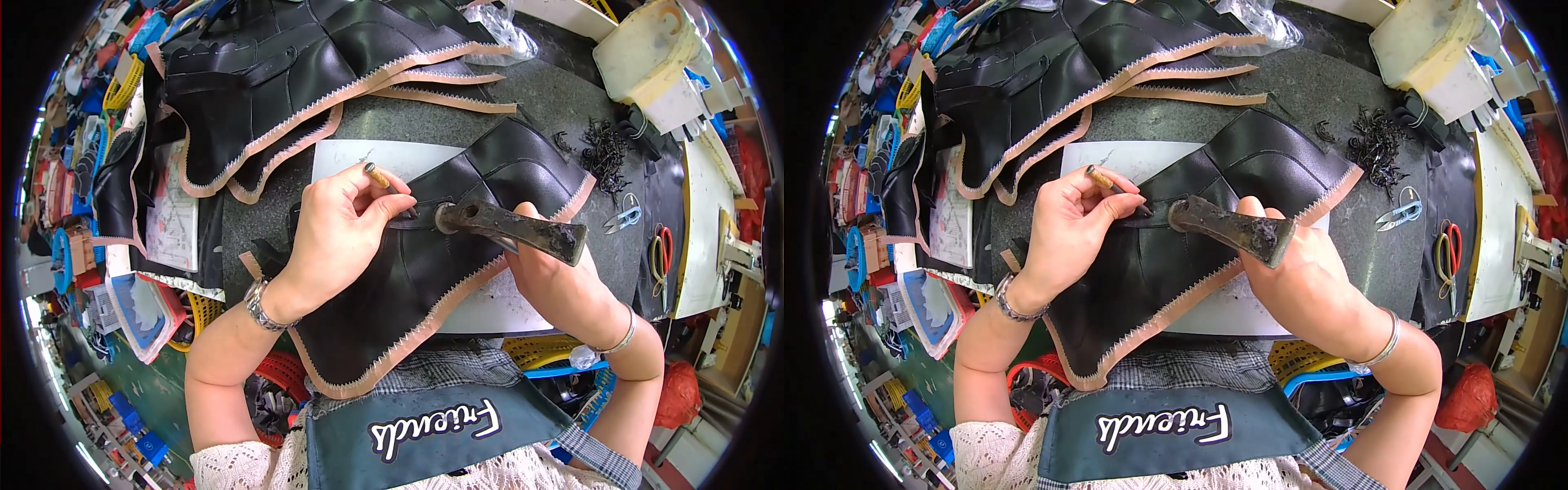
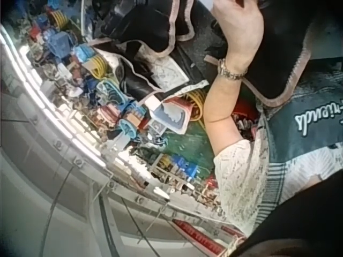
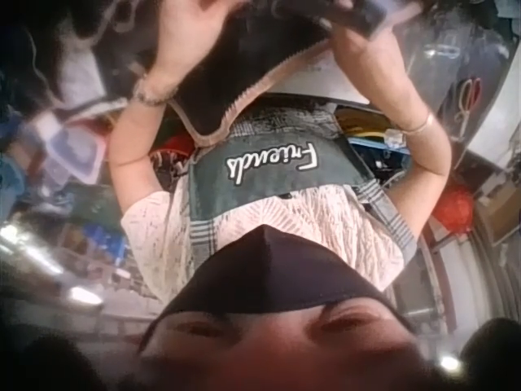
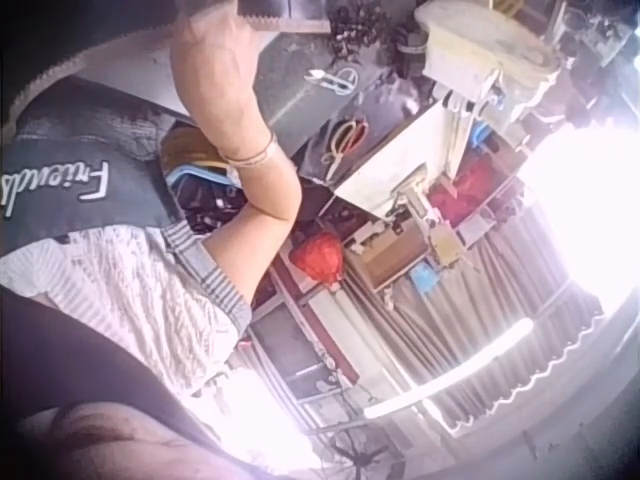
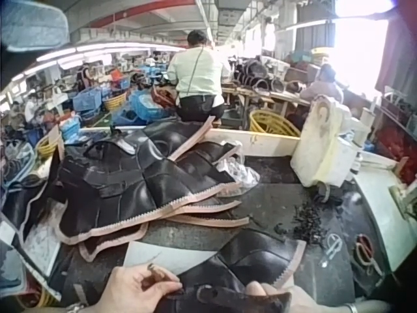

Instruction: Attaching buckles and leather straps to shoe uppers using a hammer and small nails in a factory setting.

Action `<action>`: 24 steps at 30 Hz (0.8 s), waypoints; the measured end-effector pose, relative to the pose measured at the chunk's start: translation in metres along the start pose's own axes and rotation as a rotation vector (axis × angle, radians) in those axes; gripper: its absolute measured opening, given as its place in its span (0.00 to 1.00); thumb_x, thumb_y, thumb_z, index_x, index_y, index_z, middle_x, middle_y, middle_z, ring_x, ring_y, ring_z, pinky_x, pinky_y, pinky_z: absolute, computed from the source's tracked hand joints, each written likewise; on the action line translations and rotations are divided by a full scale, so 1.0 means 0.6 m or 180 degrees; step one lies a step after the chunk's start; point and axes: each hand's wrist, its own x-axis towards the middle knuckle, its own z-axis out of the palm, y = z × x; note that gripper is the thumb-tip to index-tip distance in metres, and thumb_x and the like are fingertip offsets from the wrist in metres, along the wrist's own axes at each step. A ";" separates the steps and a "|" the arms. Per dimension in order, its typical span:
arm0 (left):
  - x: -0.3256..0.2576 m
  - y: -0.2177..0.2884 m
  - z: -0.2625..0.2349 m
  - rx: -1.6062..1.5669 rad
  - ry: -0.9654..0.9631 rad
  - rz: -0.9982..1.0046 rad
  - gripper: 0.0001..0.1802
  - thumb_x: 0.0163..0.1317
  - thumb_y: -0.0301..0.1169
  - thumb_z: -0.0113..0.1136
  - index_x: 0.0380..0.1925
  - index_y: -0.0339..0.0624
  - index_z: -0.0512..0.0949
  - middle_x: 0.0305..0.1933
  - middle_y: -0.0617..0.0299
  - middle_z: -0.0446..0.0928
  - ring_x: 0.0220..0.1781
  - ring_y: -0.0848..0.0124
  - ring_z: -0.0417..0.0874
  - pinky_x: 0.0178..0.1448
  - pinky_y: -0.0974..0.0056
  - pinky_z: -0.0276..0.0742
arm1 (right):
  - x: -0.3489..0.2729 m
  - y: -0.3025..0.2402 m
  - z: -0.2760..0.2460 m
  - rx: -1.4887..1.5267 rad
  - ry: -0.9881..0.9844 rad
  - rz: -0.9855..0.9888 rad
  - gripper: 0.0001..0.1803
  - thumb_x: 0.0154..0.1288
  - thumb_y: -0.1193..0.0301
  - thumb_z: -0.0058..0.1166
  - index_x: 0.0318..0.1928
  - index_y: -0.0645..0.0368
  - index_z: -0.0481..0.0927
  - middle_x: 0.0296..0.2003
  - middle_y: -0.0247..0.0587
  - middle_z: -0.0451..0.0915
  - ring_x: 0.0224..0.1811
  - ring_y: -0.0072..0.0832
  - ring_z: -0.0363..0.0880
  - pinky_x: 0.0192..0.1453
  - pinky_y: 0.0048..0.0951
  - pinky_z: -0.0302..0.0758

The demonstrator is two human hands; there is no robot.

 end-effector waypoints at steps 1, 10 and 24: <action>-0.001 0.001 0.000 -0.0026 0.0007 -0.0029 0.01 0.62 0.20 0.62 0.33 0.33 0.81 0.26 0.63 0.82 0.29 0.81 0.80 0.36 0.72 0.77 | 0.001 -0.001 0.000 0.0026 0.0003 0.0001 0.13 0.62 0.77 0.53 0.43 0.63 0.65 0.26 0.50 0.75 0.25 0.49 0.80 0.25 0.44 0.75; 0.000 0.000 0.001 -0.0118 0.0035 -0.0081 0.01 0.62 0.20 0.63 0.33 0.32 0.81 0.27 0.63 0.83 0.30 0.81 0.81 0.37 0.72 0.78 | -0.004 0.005 0.007 0.0210 0.0133 0.0023 0.13 0.60 0.76 0.55 0.43 0.61 0.66 0.26 0.47 0.74 0.25 0.48 0.79 0.25 0.43 0.75; -0.004 0.011 0.005 -0.0138 0.0011 -0.0121 0.02 0.63 0.18 0.62 0.35 0.33 0.80 0.32 0.66 0.80 0.35 0.82 0.80 0.42 0.75 0.77 | -0.077 0.082 0.018 -0.0177 0.0922 0.0624 0.21 0.45 0.64 0.73 0.37 0.56 0.77 0.31 0.37 0.73 0.35 0.36 0.73 0.38 0.36 0.72</action>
